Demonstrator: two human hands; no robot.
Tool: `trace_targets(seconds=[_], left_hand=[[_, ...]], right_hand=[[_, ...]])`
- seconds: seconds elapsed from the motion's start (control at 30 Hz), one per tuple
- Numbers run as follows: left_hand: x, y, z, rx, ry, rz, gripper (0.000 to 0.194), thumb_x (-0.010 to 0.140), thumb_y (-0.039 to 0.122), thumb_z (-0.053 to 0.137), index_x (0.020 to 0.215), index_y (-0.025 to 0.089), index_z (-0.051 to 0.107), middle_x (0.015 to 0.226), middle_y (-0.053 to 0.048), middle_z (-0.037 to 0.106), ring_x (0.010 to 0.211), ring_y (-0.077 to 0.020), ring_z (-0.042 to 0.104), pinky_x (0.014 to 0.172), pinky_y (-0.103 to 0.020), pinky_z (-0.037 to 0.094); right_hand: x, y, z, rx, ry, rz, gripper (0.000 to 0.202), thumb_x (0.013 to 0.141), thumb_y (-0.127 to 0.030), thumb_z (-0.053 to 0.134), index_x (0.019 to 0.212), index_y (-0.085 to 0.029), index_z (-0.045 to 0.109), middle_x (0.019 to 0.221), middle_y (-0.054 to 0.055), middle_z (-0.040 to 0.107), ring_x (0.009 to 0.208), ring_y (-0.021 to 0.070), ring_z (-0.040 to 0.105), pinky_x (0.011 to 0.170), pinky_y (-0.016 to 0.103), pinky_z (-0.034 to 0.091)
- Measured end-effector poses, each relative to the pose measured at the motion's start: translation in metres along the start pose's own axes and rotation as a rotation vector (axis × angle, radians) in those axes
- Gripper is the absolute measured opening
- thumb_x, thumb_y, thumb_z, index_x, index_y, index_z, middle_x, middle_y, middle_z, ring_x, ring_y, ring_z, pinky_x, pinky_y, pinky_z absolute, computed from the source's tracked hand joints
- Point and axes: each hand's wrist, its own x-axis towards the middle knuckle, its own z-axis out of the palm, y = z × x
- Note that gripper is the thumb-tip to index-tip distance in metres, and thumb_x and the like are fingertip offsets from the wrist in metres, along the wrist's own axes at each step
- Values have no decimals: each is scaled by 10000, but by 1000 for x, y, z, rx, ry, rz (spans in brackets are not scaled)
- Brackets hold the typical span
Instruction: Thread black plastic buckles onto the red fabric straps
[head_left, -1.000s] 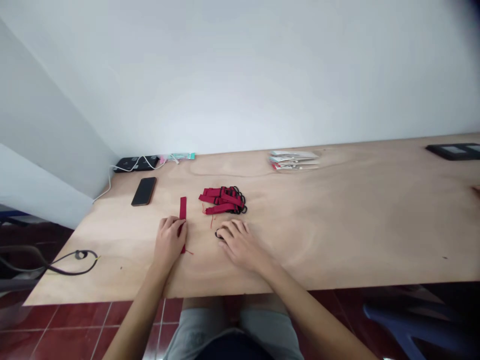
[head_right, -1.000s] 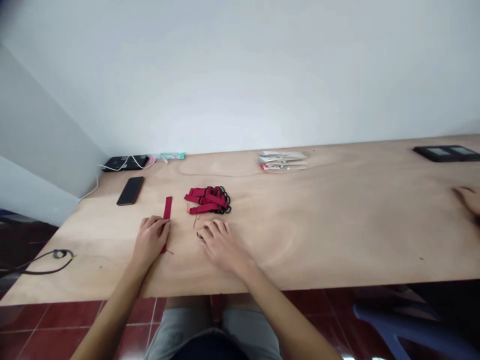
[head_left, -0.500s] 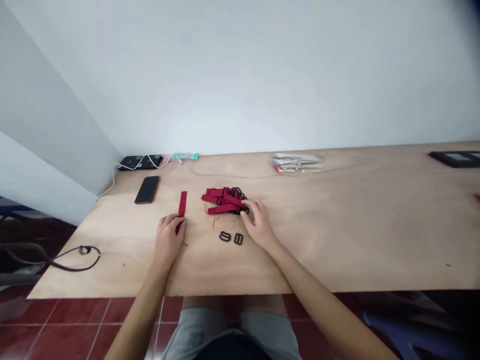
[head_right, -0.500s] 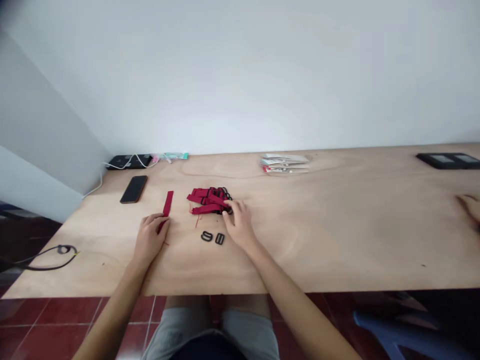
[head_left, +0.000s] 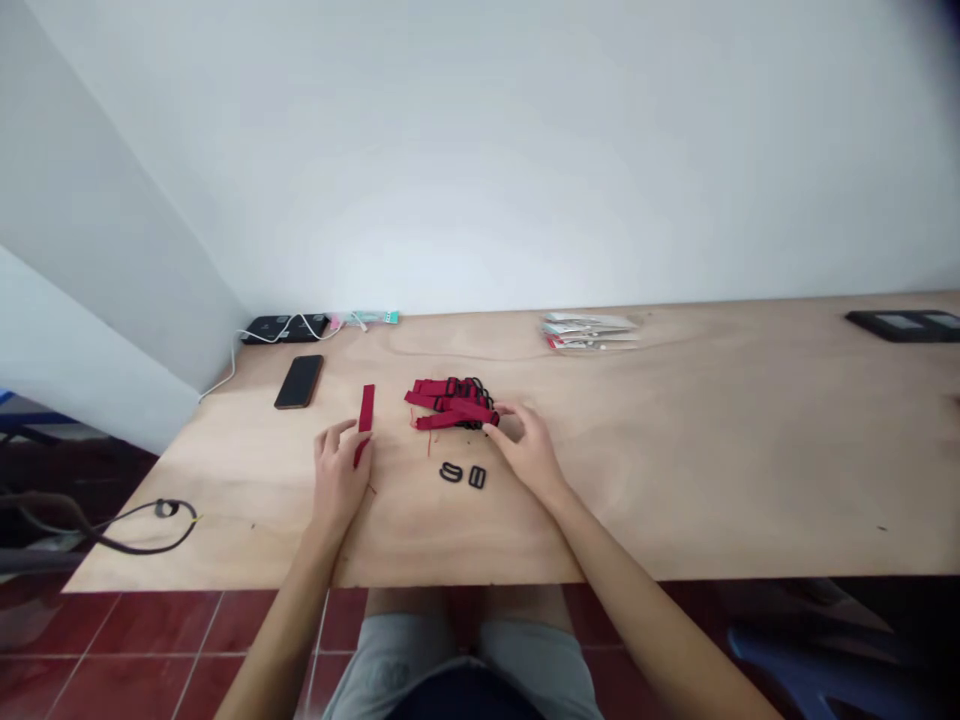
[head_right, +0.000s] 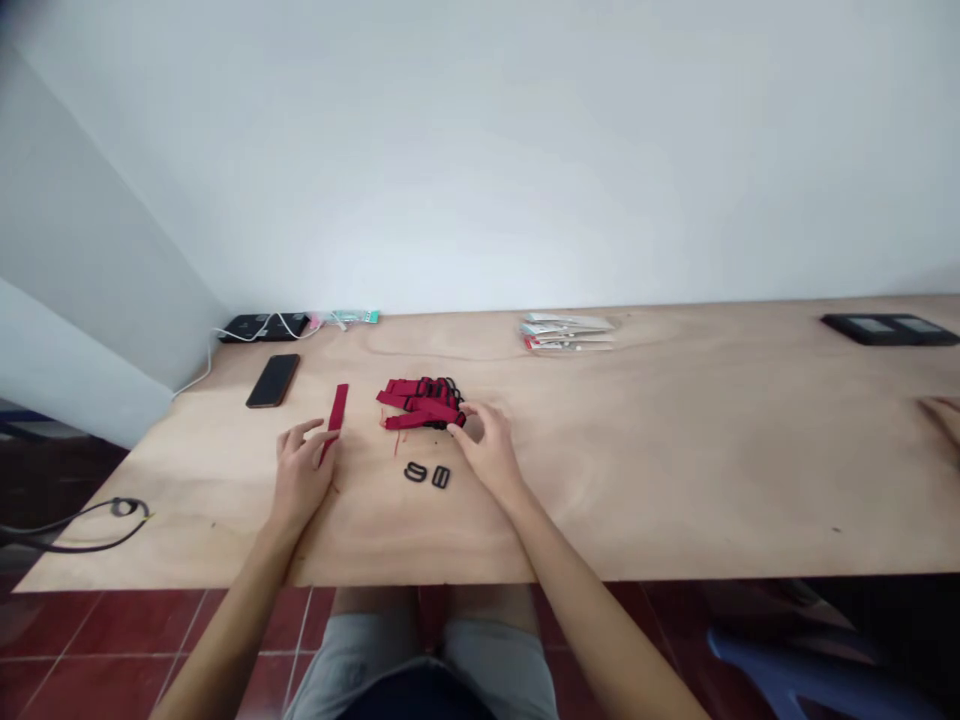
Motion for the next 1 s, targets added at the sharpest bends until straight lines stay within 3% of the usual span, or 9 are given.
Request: trace_targets(seconds=[0.1, 0.2, 0.3, 0.43, 0.5, 0.6, 0.67, 0.8, 1.0], left_hand=[[-7, 41, -11, -185, 41, -21, 203, 1016, 328, 644, 1097, 251, 814, 1295, -135, 721, 1274, -359, 585, 1140, -564, 475], [-17, 81, -9, -565, -176, -114, 233, 1002, 363, 688, 1172, 268, 816, 1267, -111, 757, 1229, -321, 668, 1125, -491, 508], [-27, 103, 5, -915, -352, -370, 333, 979, 452, 726, 1229, 247, 808, 1287, -126, 775, 1224, -305, 710, 1079, -431, 547], [-33, 103, 18, -1146, -407, -578, 467, 870, 467, 860, 1268, 235, 782, 1171, -125, 810, 1163, -282, 746, 971, -353, 585], [-35, 101, 17, -1142, -472, -587, 406, 833, 438, 899, 1157, 209, 812, 1062, -116, 818, 969, -246, 771, 837, -314, 595], [-40, 104, 11, -1187, -587, -616, 304, 791, 402, 934, 954, 173, 819, 810, -75, 781, 655, -167, 695, 652, -271, 547], [-44, 110, 7, -1273, -625, -683, 302, 759, 393, 956, 886, 166, 803, 690, -48, 733, 570, -142, 642, 590, -251, 508], [-47, 120, 2, -1346, -629, -755, 306, 725, 377, 977, 833, 160, 790, 663, -45, 715, 567, -129, 625, 567, -233, 490], [-46, 112, 4, -1223, -600, -690, 273, 731, 350, 972, 841, 163, 807, 768, -61, 751, 619, -142, 661, 623, -248, 527]], right_hand=[[-29, -27, -15, 99, 39, -7, 416, 927, -504, 777, 1231, -229, 708, 1217, 125, 774, 1160, 321, 712, 1081, 545, 545], [-61, -49, -21, 180, 38, -4, 420, 916, -461, 824, 1248, -245, 684, 1214, 121, 767, 1173, 312, 728, 1082, 517, 578], [-82, -57, -20, 304, -47, -36, 514, 912, -379, 850, 1333, -257, 583, 1214, 113, 765, 1147, 290, 759, 1078, 501, 603], [-86, -58, -25, 193, -176, -103, 489, 959, -320, 795, 1399, -287, 585, 1237, 104, 773, 1225, 302, 726, 1124, 541, 563], [-84, -61, -30, 118, -197, -151, 487, 960, -311, 794, 1408, -302, 603, 1221, 93, 784, 1227, 318, 718, 1117, 558, 549], [-85, -71, -37, 74, -208, -196, 567, 953, -335, 813, 1469, -326, 578, 1183, 83, 798, 1221, 335, 712, 1104, 568, 537], [-87, -77, -39, 76, -211, -205, 634, 945, -351, 827, 1514, -339, 548, 1173, 83, 802, 1223, 341, 709, 1096, 563, 537], [-92, -83, -40, 28, -217, -306, 631, 979, -281, 786, 1544, -389, 528, 1213, 60, 802, 1178, 326, 726, 1050, 537, 532], [-93, -83, -39, -44, -242, -378, 680, 1012, -217, 721, 1610, -400, 456, 1227, 56, 806, 1112, 314, 750, 1026, 532, 505]])
